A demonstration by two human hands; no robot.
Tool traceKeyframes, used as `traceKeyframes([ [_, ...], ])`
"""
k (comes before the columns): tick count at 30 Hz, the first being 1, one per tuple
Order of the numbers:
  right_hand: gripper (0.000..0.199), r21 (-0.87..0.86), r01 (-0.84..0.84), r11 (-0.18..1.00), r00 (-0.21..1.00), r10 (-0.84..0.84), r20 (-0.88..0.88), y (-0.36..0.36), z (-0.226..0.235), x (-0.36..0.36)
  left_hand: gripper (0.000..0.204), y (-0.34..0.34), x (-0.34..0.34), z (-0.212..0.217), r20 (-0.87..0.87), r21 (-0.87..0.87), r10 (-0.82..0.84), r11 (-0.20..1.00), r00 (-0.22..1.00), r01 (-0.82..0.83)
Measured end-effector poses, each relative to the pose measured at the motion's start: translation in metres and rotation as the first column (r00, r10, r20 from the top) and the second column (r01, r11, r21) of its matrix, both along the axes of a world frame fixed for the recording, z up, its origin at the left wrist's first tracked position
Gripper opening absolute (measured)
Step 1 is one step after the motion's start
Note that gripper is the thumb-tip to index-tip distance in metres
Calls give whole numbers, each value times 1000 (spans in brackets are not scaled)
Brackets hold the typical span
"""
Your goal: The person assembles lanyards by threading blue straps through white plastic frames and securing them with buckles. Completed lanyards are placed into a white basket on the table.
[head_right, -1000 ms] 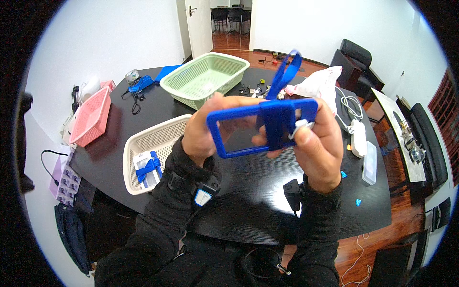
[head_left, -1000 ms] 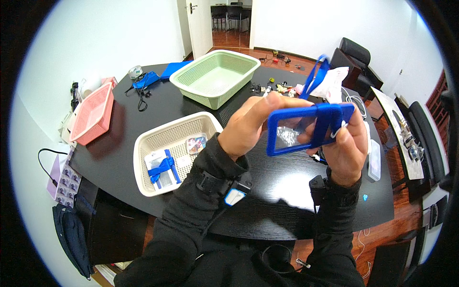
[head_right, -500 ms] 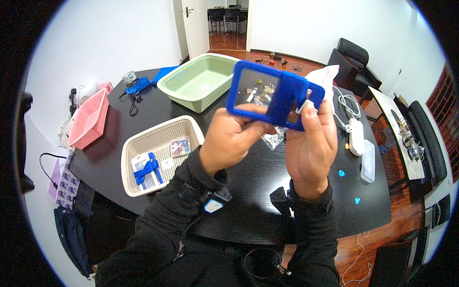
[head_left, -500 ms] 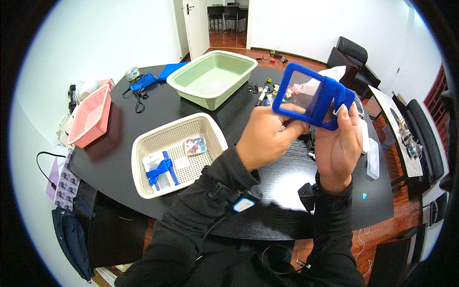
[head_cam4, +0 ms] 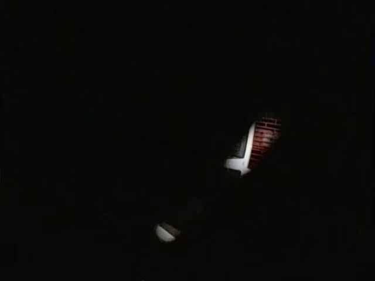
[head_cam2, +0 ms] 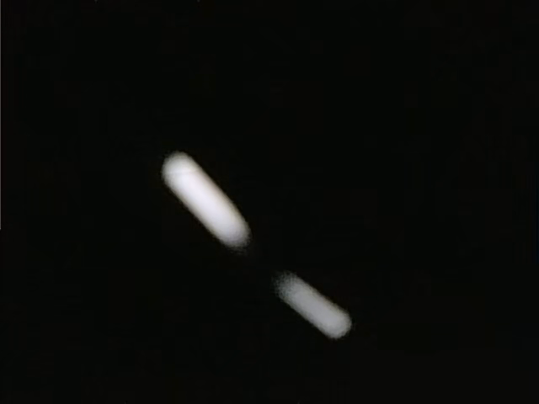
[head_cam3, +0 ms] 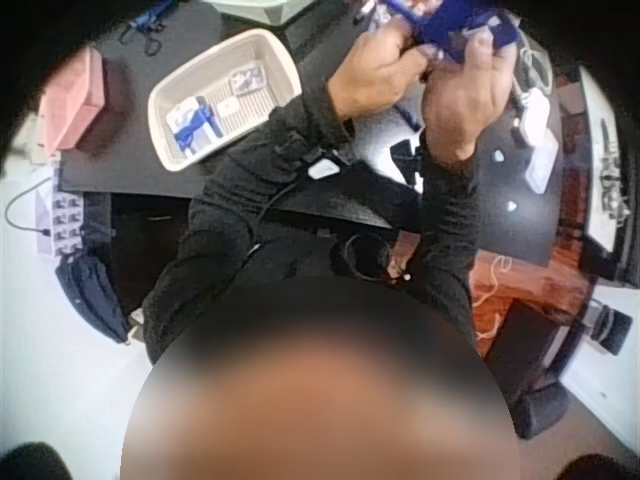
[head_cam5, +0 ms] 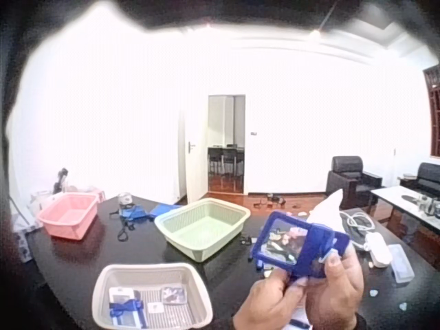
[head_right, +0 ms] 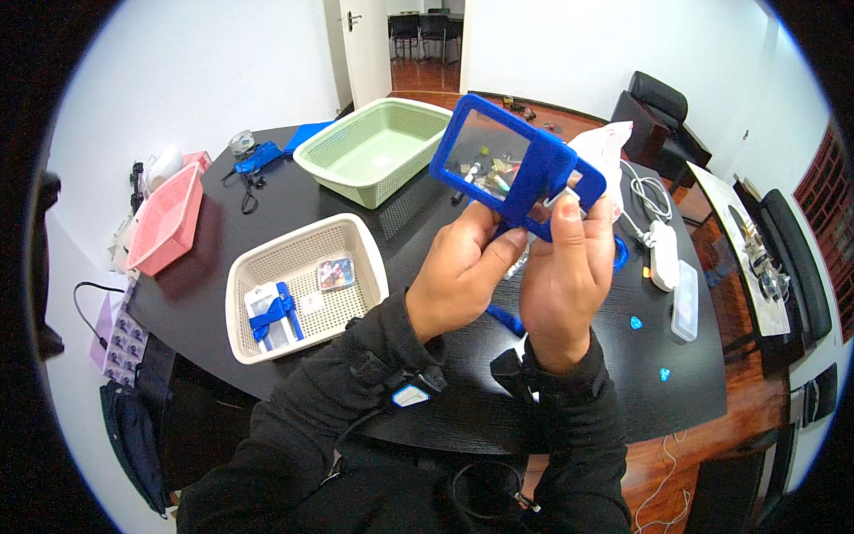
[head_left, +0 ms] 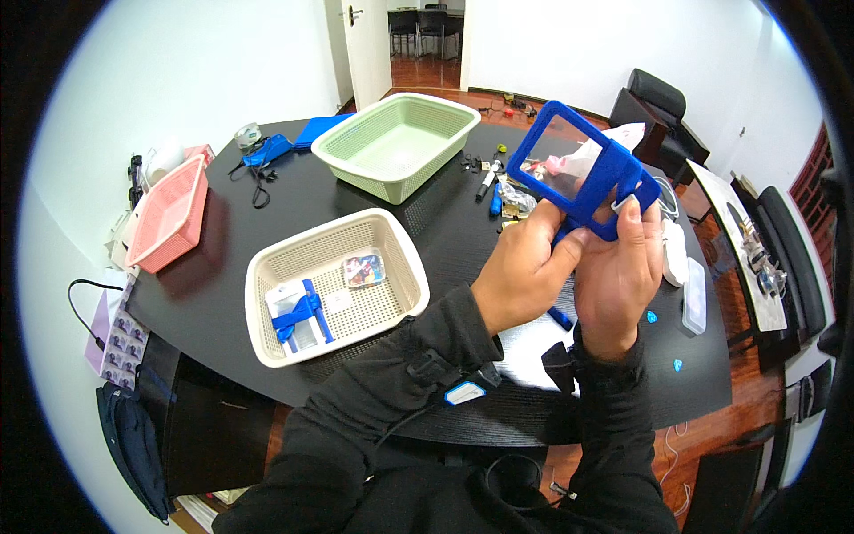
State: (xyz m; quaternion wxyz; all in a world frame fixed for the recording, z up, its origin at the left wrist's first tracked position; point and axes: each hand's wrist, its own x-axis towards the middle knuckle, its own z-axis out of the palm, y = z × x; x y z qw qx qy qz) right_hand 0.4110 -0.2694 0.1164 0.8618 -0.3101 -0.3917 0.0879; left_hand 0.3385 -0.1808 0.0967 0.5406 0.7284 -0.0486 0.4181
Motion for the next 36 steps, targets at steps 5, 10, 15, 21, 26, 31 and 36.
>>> traceKeyframes([
  [5, 28, 2, -13, 1000, 999, 13, -41, 7, -3, 1, 28, 12, -1, 4, 73, 219, 277, 933, 958, -287],
  [10, 23, -79, 26, 997, 999, -22, 48, 7, -6, 7, 27, 23, -6, 8, 85, 308, 383, 868, 920, -390],
  [15, 22, -106, 54, 993, 997, -48, 63, 6, -5, 7, 29, 30, -11, 11, 174, 469, 452, 743, 875, -478],
  [21, 23, -86, 109, 990, 987, -98, 127, 8, -4, 3, 24, 36, -14, 12, 215, 504, 377, 747, 901, -433],
  [26, 24, -93, 126, 988, 988, -116, 107, 9, -6, 3, 22, 35, -12, 11, 214, 447, 423, 759, 880, -474],
  [31, 24, -92, 208, 974, 964, -189, 185, 12, -9, 5, 20, 36, -12, 10, 150, 435, 464, 762, 873, -479],
  [36, 24, -193, 378, 905, 905, -317, 285, 10, -13, 14, 20, 31, -4, 2, 2, 377, 431, 836, 902, -400],
])
